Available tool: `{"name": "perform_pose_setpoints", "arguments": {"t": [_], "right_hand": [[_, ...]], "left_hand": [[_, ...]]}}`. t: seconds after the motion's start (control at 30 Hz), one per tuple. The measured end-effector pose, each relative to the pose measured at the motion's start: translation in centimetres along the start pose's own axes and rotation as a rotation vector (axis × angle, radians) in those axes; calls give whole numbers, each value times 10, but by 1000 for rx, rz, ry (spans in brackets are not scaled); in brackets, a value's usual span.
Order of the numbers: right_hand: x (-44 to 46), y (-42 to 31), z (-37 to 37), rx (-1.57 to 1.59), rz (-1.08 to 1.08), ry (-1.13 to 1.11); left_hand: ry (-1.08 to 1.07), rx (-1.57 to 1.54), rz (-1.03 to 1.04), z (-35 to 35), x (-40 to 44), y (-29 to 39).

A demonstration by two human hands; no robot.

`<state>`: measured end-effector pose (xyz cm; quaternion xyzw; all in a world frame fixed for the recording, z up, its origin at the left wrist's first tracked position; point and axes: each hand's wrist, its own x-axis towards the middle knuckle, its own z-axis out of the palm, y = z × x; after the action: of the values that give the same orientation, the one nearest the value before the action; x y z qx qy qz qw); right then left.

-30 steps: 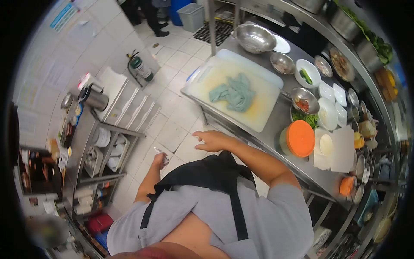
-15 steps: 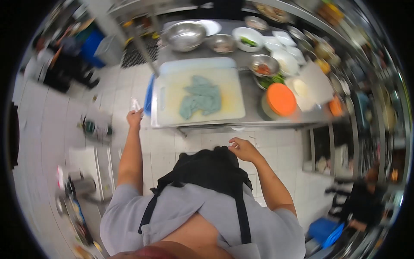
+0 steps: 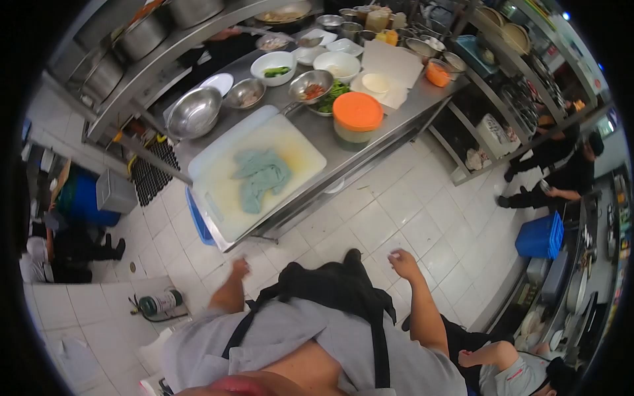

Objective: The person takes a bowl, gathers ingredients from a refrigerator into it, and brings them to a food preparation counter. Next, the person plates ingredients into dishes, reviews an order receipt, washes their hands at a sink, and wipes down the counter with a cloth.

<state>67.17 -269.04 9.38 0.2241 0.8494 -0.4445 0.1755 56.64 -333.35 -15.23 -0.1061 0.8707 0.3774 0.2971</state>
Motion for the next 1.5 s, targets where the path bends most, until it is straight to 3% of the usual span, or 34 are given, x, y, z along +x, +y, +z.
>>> {"name": "perform_pose_setpoints", "arguments": {"t": [0.03, 0.07, 0.1, 0.13, 0.17, 0.2, 0.27, 0.3, 0.33, 0.4, 0.47, 0.5, 0.6, 0.67, 0.73, 0.8, 0.9, 0.93, 1.07, 1.17, 1.23, 1.5], "right_hand": [[-9, 31, -2, 12, 96, 33], [-17, 79, 0, -38, 191, 77], [-28, 129, 2, -91, 286, 115], [-42, 174, -3, -111, 404, -3], [-52, 243, -6, -693, 4, -303], [-63, 262, 1, -134, 833, -238], [-99, 268, -9, 106, 949, -95], [-91, 278, -15, 104, 942, -105], [-75, 293, -23, 168, 954, -113], [-39, 321, -43, 290, 976, -130], [-19, 345, -46, 426, 1006, -160], [-12, 304, -66, 360, 774, -2], [34, 283, -108, 500, 522, 195], [53, 263, -139, 483, 458, 181], [67, 253, -167, 458, 395, 152], [80, 258, -183, 350, 334, 157], [97, 265, -198, 359, 337, 235], [101, 259, -202, 374, 355, 246], [110, 208, -226, 384, 248, 199], [121, 173, -253, 382, 126, 183], [130, 147, -285, 352, 114, 172], [199, 28, -386, 253, -183, 242]], "left_hand": [[-281, -757, -330, 48, -4, 10], [-237, -420, -570, 99, -25, 48], [-422, -130, -467, 154, -16, 60], [-418, -126, -466, 158, -16, 70], [-510, -82, -309, 158, -17, 82], [-595, -39, -152, 155, -19, 94], [-757, 55, 161, 148, -32, 130], [-661, 84, -236, 120, -51, 187], [-546, 5, -346, 111, -37, 187], [-389, 113, -308, 87, -3, 186], [-88, 141, -347, 71, -3, 220], [-76, 146, -348, 71, -1, 239], [45, -52, -330, 86, 3, 294], [39, 104, 12, 111, 22, 315], [80, -48, 104, 149, 17, 349], [-57, -70, 125, 171, -9, 394], [-151, 55, 241, 205, -13, 398], [-160, 186, 233, 205, -30, 414], [-190, 252, 233, 216, -17, 371], [-261, 320, -225, 213, -16, 353], [-216, 322, -281, 213, -12, 347], [-296, 178, -108, 261, 71, 399]]}}
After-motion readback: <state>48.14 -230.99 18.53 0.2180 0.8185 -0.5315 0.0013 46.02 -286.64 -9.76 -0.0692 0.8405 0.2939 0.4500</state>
